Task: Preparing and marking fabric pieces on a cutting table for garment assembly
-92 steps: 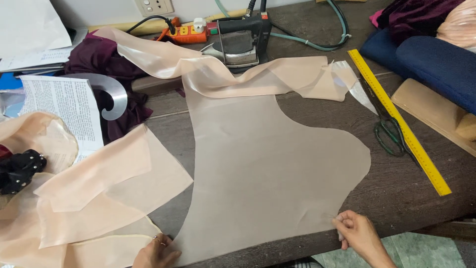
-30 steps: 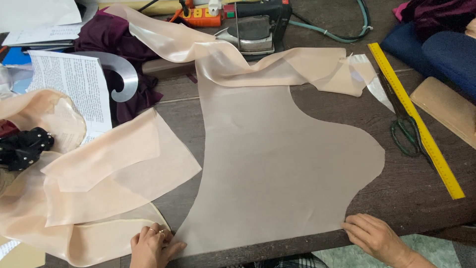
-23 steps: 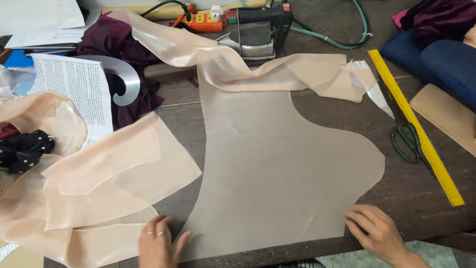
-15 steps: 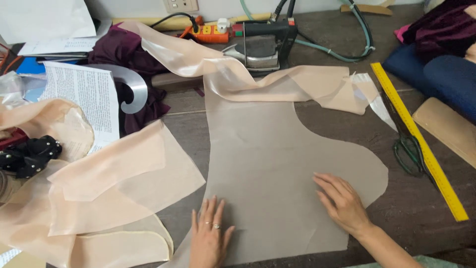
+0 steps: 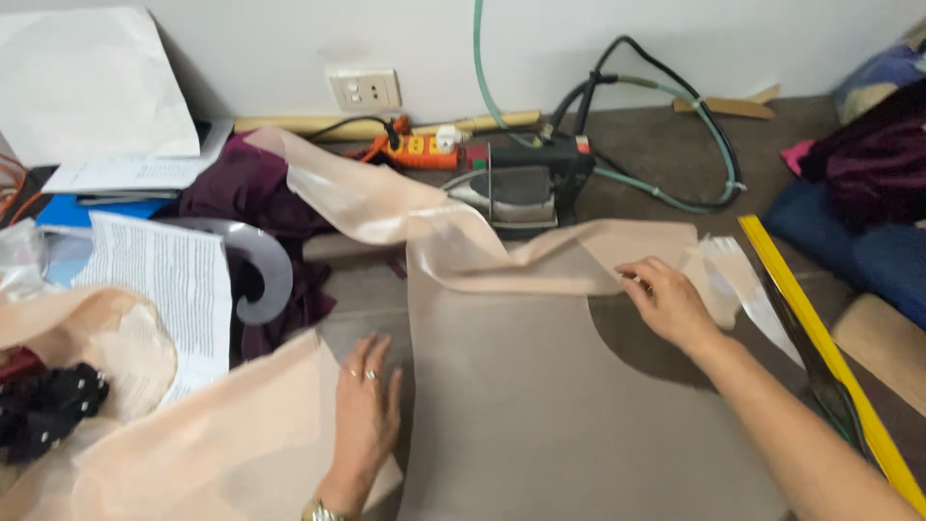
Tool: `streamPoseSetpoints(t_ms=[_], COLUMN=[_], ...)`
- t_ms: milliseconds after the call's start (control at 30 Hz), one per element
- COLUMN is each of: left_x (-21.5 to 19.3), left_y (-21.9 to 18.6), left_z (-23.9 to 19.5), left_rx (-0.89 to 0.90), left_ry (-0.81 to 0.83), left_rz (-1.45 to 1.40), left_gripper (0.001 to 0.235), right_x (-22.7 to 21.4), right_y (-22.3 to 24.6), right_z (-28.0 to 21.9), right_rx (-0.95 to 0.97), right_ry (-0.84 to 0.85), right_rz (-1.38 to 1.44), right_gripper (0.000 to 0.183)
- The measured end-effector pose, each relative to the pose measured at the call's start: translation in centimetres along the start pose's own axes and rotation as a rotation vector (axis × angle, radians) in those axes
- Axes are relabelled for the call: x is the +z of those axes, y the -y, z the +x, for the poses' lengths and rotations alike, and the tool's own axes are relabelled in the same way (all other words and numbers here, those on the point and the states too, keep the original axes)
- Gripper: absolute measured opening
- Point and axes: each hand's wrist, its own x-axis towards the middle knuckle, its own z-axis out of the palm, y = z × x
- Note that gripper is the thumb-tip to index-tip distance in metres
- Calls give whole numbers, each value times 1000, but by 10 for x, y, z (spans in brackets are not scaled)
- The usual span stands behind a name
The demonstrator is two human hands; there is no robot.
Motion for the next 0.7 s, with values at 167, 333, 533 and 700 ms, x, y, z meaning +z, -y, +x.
streamPoseSetpoints(t_ms=[167,333,533,700], left_x=[16,39,8,-83], left_y=[49,74,77,95], left_z=[128,214,206,155], left_rx=[-8,2,92,100], left_ry=[-49,-42,-91,-119], left_rz=[111,129,53,117], left_gripper=[46,39,44,44], right_x=[4,19,28,33], right_y=[-38,-49,-40,-7], right_z=[97,126,64,0], right_rx=[77,139,102,56], right_ry=[115,103,10,-26], right_rz=[-282,-263,-123,-79], right_gripper=[32,32,24,22])
